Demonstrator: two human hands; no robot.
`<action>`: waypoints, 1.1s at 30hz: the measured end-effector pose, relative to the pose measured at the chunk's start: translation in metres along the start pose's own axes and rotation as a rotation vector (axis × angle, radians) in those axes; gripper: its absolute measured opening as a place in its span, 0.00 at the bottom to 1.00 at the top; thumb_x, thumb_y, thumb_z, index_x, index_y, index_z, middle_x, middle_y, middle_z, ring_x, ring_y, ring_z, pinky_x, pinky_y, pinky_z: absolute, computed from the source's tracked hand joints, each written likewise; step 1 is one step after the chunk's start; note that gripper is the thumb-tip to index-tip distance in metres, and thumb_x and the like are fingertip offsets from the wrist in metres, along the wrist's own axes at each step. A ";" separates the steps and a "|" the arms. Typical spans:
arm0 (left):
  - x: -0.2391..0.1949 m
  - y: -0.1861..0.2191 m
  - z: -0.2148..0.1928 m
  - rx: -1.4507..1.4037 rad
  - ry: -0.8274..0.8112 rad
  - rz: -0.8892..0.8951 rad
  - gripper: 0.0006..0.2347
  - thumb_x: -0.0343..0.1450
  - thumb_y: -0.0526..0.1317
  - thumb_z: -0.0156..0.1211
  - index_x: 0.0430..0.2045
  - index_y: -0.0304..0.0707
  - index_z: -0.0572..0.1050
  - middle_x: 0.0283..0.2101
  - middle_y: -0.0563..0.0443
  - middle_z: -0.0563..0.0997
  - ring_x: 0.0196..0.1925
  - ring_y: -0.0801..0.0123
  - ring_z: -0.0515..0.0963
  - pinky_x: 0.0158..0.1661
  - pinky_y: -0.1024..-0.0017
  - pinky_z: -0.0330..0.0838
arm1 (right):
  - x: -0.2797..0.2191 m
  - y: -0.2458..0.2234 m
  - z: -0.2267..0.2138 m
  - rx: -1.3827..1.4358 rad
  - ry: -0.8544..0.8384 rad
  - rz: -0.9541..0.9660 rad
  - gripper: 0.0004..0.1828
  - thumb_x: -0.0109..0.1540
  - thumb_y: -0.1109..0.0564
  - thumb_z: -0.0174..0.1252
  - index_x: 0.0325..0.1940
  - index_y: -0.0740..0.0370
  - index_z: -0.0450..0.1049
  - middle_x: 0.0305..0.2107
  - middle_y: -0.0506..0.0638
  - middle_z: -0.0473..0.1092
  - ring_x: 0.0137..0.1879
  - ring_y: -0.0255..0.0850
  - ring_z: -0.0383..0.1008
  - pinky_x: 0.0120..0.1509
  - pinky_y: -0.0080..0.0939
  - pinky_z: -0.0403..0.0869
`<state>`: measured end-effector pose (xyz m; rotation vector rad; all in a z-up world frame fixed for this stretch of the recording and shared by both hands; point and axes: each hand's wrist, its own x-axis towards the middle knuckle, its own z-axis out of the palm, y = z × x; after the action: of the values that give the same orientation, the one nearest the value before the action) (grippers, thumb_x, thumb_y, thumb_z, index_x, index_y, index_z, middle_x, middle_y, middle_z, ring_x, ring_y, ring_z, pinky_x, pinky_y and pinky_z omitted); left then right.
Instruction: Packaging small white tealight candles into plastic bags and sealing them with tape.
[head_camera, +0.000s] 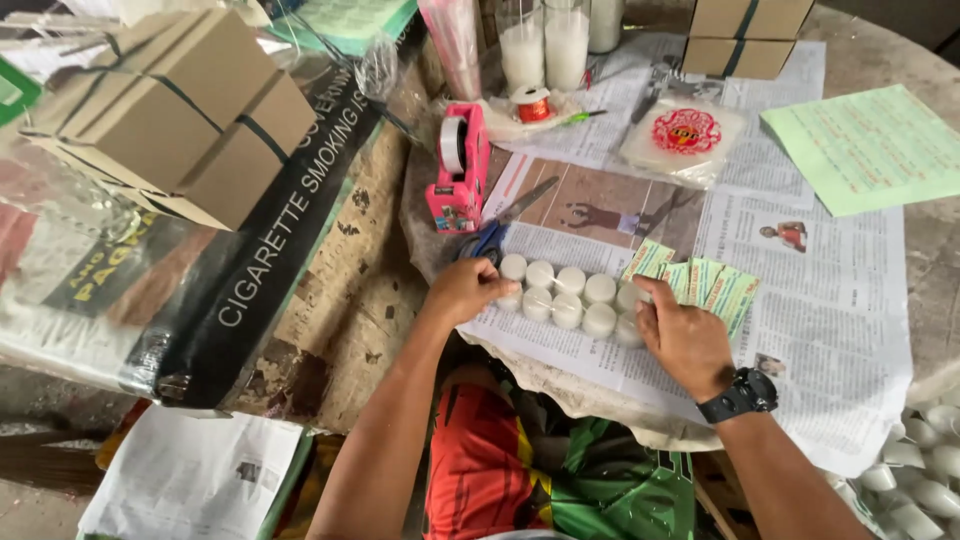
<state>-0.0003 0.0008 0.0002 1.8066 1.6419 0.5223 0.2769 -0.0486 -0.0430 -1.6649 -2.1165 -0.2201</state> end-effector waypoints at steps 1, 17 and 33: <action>0.000 -0.002 0.002 0.005 0.006 0.006 0.14 0.57 0.50 0.58 0.23 0.38 0.73 0.20 0.47 0.76 0.20 0.66 0.77 0.27 0.73 0.70 | 0.000 0.001 0.001 0.002 0.010 0.000 0.16 0.58 0.45 0.37 0.49 0.44 0.58 0.06 0.50 0.65 0.19 0.47 0.71 0.29 0.45 0.70; -0.012 -0.010 0.004 -0.037 0.080 0.346 0.11 0.59 0.45 0.61 0.27 0.44 0.69 0.24 0.49 0.72 0.29 0.60 0.75 0.31 0.67 0.70 | 0.002 0.005 0.005 0.016 -0.027 0.026 0.18 0.58 0.45 0.37 0.51 0.42 0.57 0.06 0.52 0.65 0.18 0.47 0.71 0.27 0.43 0.70; 0.040 -0.031 -0.066 -0.113 0.668 0.305 0.10 0.68 0.41 0.42 0.34 0.43 0.72 0.33 0.44 0.75 0.38 0.56 0.75 0.38 0.65 0.69 | 0.005 0.003 0.006 0.079 -0.081 0.047 0.17 0.57 0.48 0.39 0.51 0.46 0.60 0.06 0.53 0.65 0.19 0.50 0.71 0.29 0.48 0.70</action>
<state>-0.0613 0.0535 0.0214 1.9219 1.6894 1.4492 0.2774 -0.0413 -0.0462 -1.7010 -2.1131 -0.0553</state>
